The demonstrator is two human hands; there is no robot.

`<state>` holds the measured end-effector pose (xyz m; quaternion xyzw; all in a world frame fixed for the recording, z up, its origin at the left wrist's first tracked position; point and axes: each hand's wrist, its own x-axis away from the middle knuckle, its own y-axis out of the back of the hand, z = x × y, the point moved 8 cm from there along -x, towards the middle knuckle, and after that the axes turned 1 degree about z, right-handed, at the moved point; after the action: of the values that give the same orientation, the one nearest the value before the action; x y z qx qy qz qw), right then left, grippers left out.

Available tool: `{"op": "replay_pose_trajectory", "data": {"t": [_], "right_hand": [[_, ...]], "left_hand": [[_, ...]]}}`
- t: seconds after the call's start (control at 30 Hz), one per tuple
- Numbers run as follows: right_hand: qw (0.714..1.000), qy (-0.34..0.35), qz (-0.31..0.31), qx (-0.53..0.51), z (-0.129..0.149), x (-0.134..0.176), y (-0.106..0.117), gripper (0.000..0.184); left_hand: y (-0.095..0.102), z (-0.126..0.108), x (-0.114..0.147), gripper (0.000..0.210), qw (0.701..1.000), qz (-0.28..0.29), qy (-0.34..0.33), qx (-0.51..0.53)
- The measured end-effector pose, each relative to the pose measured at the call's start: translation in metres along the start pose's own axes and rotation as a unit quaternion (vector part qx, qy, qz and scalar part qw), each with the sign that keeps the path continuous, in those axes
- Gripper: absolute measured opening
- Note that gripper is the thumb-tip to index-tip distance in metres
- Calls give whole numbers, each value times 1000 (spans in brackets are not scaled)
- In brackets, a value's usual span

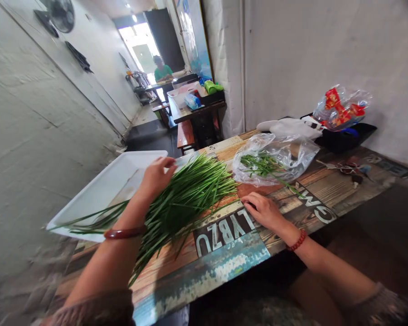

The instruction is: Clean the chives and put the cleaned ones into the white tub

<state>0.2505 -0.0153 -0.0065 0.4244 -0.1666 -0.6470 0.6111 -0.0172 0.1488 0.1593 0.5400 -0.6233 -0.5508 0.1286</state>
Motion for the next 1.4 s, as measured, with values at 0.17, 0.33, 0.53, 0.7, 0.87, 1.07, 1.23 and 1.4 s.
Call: {"op": "replay_pose_trajectory", "data": {"t": [0.17, 0.33, 0.53, 0.7, 0.87, 1.07, 1.23, 1.4], "right_hand": [[1000, 11, -1, 2, 0, 2, 0, 21], [1000, 12, -3, 3, 1, 2, 0, 21], [1000, 6, -8, -3, 0, 1, 1, 20], [1000, 9, -16, 9, 1, -1, 3, 20], [1000, 7, -13, 8, 3, -2, 4, 20], [998, -13, -28, -57, -6, -4, 1, 19], [981, -47, -85, -167, -17, -21, 15, 21], [948, -69, -114, -290, -7, -59, 43, 28]], "left_hand": [[-55, -91, 64, 15, 968, 176, -165, -70], [-68, -96, 89, 17, 959, 193, -167, -120], [-83, -92, 47, 22, 983, 80, -79, -145], [-119, -90, 30, 28, 976, 86, -7, -202], [-112, -78, 33, 24, 997, 22, 21, -68], [-102, -69, 50, 18, 933, 15, 125, 336], [-105, -99, 55, 21, 871, 62, 137, 468], [-103, -103, 61, 25, 851, 56, 148, 501]]}}
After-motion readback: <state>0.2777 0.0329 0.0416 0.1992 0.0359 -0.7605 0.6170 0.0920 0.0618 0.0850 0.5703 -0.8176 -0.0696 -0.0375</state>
